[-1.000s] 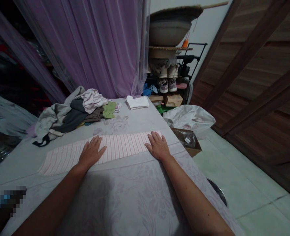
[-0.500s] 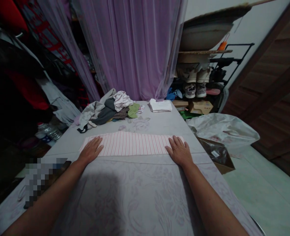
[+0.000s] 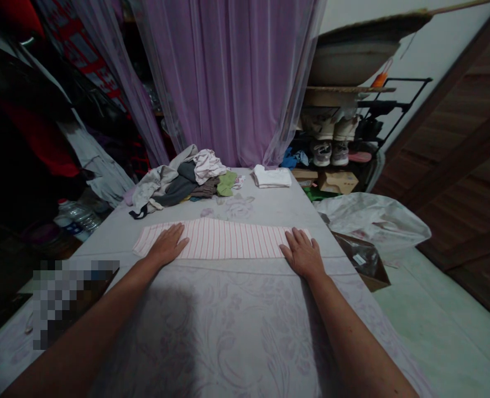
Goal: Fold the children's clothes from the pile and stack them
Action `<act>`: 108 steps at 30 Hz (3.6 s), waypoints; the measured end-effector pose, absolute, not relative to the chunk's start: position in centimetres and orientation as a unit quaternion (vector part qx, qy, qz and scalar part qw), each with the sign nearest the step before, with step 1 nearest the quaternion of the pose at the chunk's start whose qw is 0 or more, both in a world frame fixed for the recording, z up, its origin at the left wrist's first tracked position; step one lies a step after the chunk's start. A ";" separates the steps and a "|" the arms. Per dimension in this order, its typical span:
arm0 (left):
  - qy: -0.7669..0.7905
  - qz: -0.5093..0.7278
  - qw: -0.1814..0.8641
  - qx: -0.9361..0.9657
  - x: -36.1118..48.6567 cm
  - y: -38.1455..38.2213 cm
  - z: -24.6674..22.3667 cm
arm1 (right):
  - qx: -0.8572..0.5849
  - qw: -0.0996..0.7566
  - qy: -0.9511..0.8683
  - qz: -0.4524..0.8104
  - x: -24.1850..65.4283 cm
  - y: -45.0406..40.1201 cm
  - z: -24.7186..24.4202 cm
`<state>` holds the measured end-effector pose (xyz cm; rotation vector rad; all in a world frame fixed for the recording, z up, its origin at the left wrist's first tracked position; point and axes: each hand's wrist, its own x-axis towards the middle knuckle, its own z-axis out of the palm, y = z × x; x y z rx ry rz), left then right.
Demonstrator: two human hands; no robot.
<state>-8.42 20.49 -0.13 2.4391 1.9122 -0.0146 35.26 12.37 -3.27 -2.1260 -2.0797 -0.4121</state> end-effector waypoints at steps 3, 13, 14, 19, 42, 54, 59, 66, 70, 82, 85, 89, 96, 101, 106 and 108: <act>0.655 -0.007 0.031 0.755 -8.3 21.2 -0.4 | -0.704 0.075 -0.694 -0.134 35.3 12.4 -3.3; 0.651 0.018 0.012 0.759 -3.1 19.5 -0.8 | -0.724 0.131 -0.669 -0.107 35.0 12.2 -2.3; 0.618 0.028 0.007 0.785 -1.8 18.9 -1.0 | -0.738 0.146 -0.650 -0.111 35.0 12.1 -2.3; 0.533 0.057 0.005 0.844 3.0 17.4 -1.5 | -0.848 0.236 -0.457 -0.126 35.4 11.8 -2.3; 0.547 0.061 -0.006 0.835 4.2 17.1 -0.9 | -0.751 0.530 -0.385 0.079 34.5 12.3 -2.6; 0.540 0.074 -0.017 0.838 4.0 17.0 -1.1 | -0.624 0.390 -0.677 -0.016 27.8 11.5 -2.4; 0.538 0.077 -0.023 0.839 4.0 16.9 -1.1 | -0.676 0.339 -0.648 -0.086 28.3 10.5 -2.1; 0.539 0.090 -0.020 0.837 4.2 16.8 -1.2 | -0.725 0.370 -0.580 -0.030 27.8 13.2 0.4; 0.539 0.123 0.007 0.834 3.9 17.2 -1.5 | -0.700 0.396 -0.593 -0.019 24.3 15.3 2.1; 0.556 0.358 0.197 0.724 1.9 18.2 -2.0 | -0.630 0.311 -0.712 -0.003 17.1 14.9 -1.4; 0.522 0.321 0.142 0.777 2.3 18.0 -1.9 | -0.613 0.313 -0.726 0.005 17.7 14.2 -1.1; 0.538 0.272 0.080 0.794 2.8 17.6 -1.7 | -0.608 0.337 -0.719 0.003 19.3 13.2 -1.0; 0.555 0.280 0.059 0.781 2.9 17.5 -1.6 | -0.694 0.372 -0.616 -0.030 25.6 12.8 -2.5; 0.576 0.285 0.071 0.763 3.1 17.9 -1.4 | -0.707 0.372 -0.601 -0.012 27.1 12.7 -3.6; 0.619 0.252 0.097 0.737 4.2 18.3 -0.4 | -0.706 0.374 -0.601 -0.001 26.8 12.6 -3.5; 0.639 0.220 0.097 0.731 4.8 18.5 0.0 | -0.707 0.375 -0.600 0.002 26.8 12.5 -3.3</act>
